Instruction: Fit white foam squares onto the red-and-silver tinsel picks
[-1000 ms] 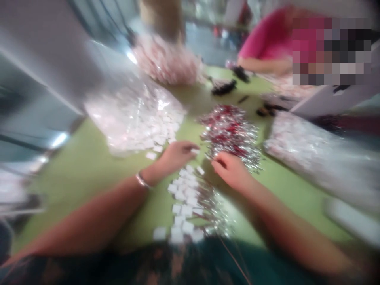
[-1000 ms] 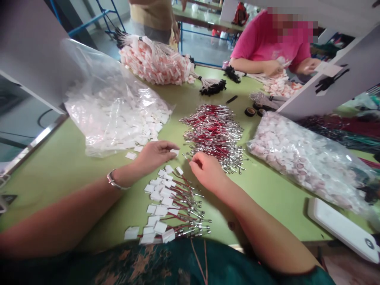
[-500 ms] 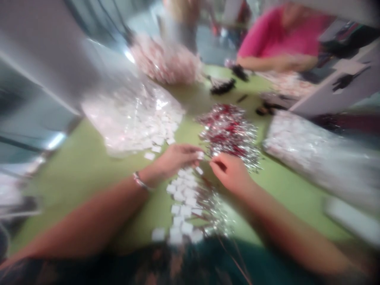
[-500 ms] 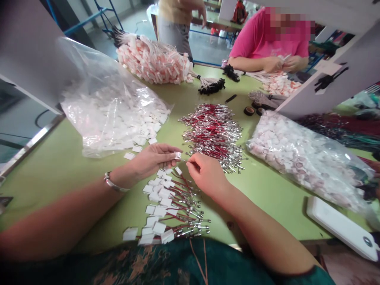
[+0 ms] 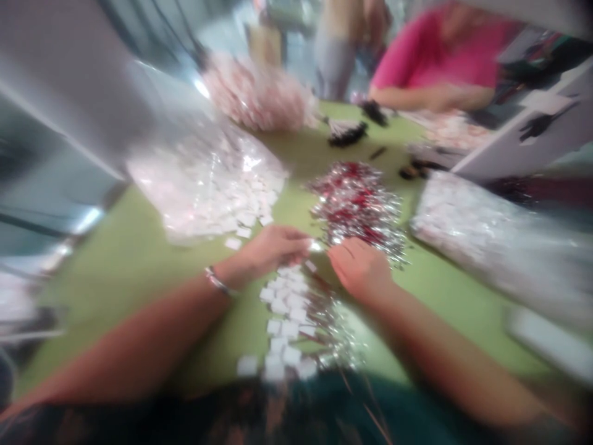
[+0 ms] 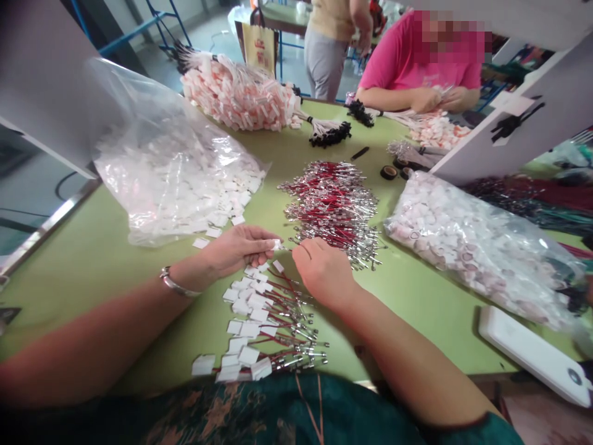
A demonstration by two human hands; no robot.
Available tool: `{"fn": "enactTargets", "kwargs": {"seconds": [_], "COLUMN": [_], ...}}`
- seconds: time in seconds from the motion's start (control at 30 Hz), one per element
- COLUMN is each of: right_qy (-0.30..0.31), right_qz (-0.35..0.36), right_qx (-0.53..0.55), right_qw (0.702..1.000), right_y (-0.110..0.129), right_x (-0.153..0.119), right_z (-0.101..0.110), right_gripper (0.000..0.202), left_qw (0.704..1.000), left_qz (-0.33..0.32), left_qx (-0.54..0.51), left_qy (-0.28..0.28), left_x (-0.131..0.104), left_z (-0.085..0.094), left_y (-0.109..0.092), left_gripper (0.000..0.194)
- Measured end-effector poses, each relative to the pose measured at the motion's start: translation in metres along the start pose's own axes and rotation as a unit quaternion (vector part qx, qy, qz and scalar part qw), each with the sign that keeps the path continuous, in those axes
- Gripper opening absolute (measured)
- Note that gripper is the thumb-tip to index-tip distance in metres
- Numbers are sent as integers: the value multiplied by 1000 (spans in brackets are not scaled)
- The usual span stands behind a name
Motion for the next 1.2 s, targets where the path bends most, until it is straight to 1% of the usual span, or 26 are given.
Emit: {"fn": "enactTargets", "kwargs": {"seconds": [0.07, 0.13, 0.23, 0.3, 0.4, 0.47, 0.53, 0.6, 0.67, 0.73, 0.83, 0.9, 1.07, 1.2], "right_qy": [-3, -3, 13, 24, 23, 22, 31, 51, 66, 70, 66, 67, 60, 73], "right_qz": [11, 21, 37, 41, 45, 49, 39, 16, 0, -13, -62, -90, -92, -84], "right_qx": [-7, -9, 8, 28, 60, 71, 60, 37, 34, 56, 88, 85, 11, -8], "right_qw": [1000, 1000, 999, 998, 997, 996, 997, 998, 997, 996, 992, 990, 994, 994], "right_y": [0, 2, 5, 7, 6, 3, 0, -3, -3, -2, -5, -6, -4, -1], "right_x": [-1, -1, -1, -2, -2, -3, -3, -2, -1, 0, -1, -1, -2, 0], "right_z": [-1, -2, -4, -6, -8, -9, -10, -12, -13, -13, -17, -20, -20, -19], "right_gripper": [32, 31, 35, 36, 34, 31, 32, 34, 34, 32, 28, 27, 29, 30], "left_qw": [1000, 1000, 999, 999, 1000, 999, 995, 990, 988, 988, 987, 985, 979, 975], "left_qz": [7, 12, 23, 31, 30, 21, 13, 7, 1, -5, -14, -19, -24, -22], "left_qx": [5, -16, -46, -43, -8, 32, 78, 118, 141, 149, 160, 169, 196, 218], "left_qy": [4, 11, 7, 0, 8, 31, 63, 78, 61, 38, 29, 20, -45, -46], "left_x": [0, -1, -1, -1, -1, -2, -4, -5, -6, -5, -4, -5, -9, -11], "left_z": [0, -1, -2, -1, 2, 2, 0, -1, 0, 2, -1, -4, -13, -18], "left_y": [-1, -4, -6, -6, -6, -8, -11, -13, -15, -15, -15, -15, -22, -25], "left_gripper": [35, 31, 27, 27, 29, 31, 32, 32, 32, 34, 35, 35, 32, 30]}}
Point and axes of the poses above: each hand's wrist, its own x-axis towards the middle knuckle, its own z-axis out of the back of the hand, y = z × x, the point moved 5 cm from there along x, towards the middle knuckle, and after that the axes turned 7 degrees about x, right-handed, at the moved point
